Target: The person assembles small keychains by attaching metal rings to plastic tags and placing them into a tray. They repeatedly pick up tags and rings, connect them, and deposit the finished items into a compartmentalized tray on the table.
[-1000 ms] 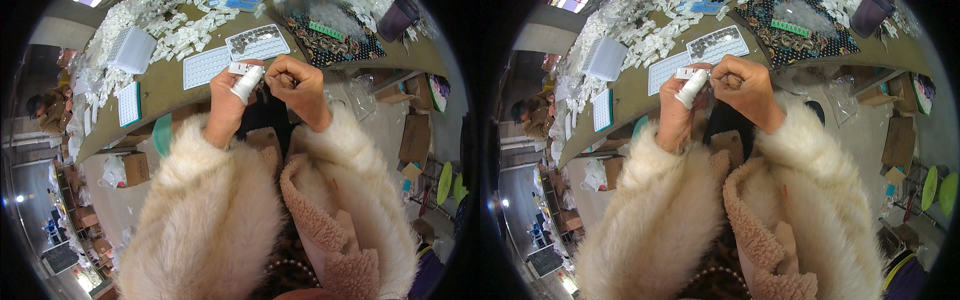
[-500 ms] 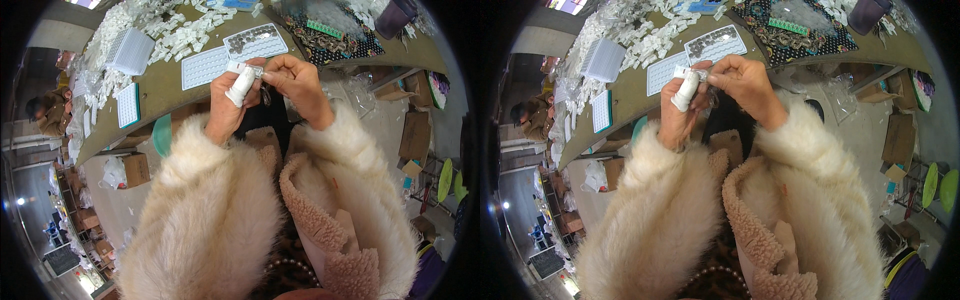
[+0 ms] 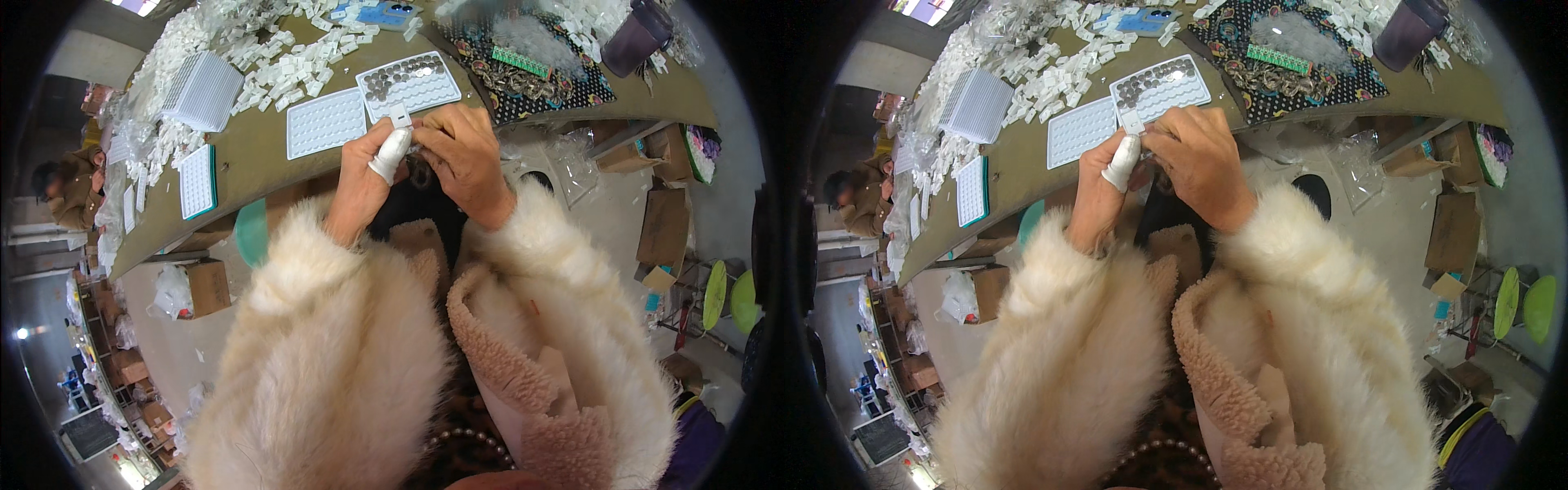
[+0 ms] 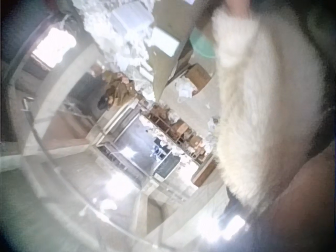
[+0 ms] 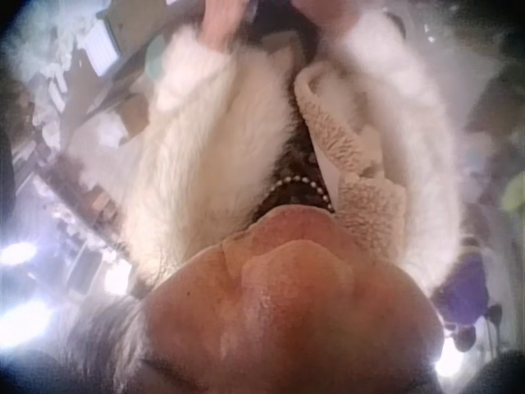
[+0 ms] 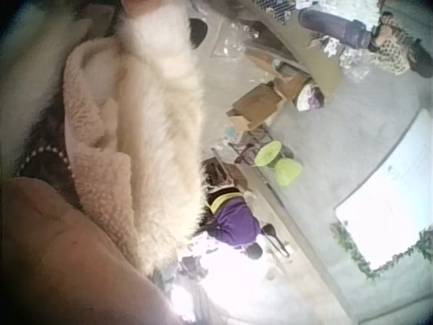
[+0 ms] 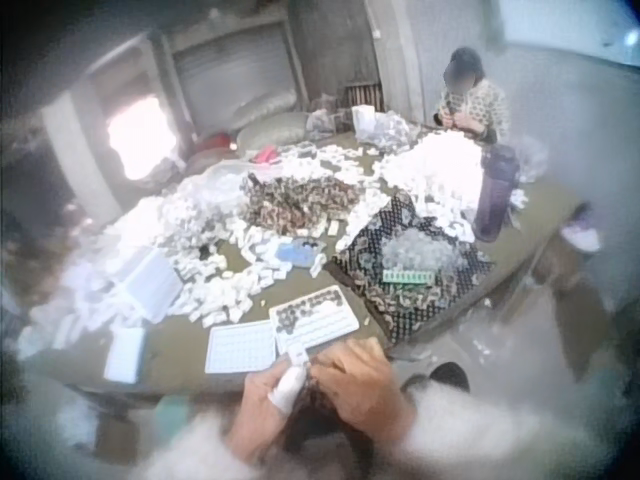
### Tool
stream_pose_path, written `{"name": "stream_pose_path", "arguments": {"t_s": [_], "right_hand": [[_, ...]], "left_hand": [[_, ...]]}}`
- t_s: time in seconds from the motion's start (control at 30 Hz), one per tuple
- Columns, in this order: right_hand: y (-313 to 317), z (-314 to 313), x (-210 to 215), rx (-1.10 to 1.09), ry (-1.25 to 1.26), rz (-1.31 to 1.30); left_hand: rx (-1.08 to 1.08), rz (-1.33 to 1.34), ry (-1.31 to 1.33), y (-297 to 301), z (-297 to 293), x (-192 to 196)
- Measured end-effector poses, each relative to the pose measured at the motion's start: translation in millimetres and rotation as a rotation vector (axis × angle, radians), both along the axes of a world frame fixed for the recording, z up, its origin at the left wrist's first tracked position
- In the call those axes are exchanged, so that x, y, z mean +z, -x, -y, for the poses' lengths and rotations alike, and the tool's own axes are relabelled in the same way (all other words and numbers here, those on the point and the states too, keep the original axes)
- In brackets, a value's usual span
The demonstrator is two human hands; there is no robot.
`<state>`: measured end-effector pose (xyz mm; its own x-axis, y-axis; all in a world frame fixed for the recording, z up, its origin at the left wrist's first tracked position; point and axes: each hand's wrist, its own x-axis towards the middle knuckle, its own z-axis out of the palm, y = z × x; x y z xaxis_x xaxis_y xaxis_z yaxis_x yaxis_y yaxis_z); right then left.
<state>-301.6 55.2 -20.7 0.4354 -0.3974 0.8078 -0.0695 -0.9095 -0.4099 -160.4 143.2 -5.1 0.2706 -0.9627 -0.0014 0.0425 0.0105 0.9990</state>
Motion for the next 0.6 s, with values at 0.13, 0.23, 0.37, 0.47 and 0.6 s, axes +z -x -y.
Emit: {"name": "stream_pose_path", "arguments": {"t_s": [0.13, 0.23, 0.37, 0.47, 0.6], "right_hand": [[-4, 5, -6, 0.038, -0.012, -0.054], [-6, 7, -11, 0.059, 0.003, -0.097], [-17, 14, -12, 0.134, -0.005, -0.11], [-19, 31, -6, 0.287, -0.127, -0.194], [-20, 85, 4, 0.225, -0.364, -0.174]], "left_hand": [[-0.025, 0.008, -0.035, 1, -3, -2], [-0.01, 0.147, -0.037, -3, -4, -10], [0.08, 0.131, 0.014, -9, -1, -24], [0.064, -0.045, -0.012, -18, -1, -25], [0.089, -0.279, -0.053, -26, 1, -18]]}}
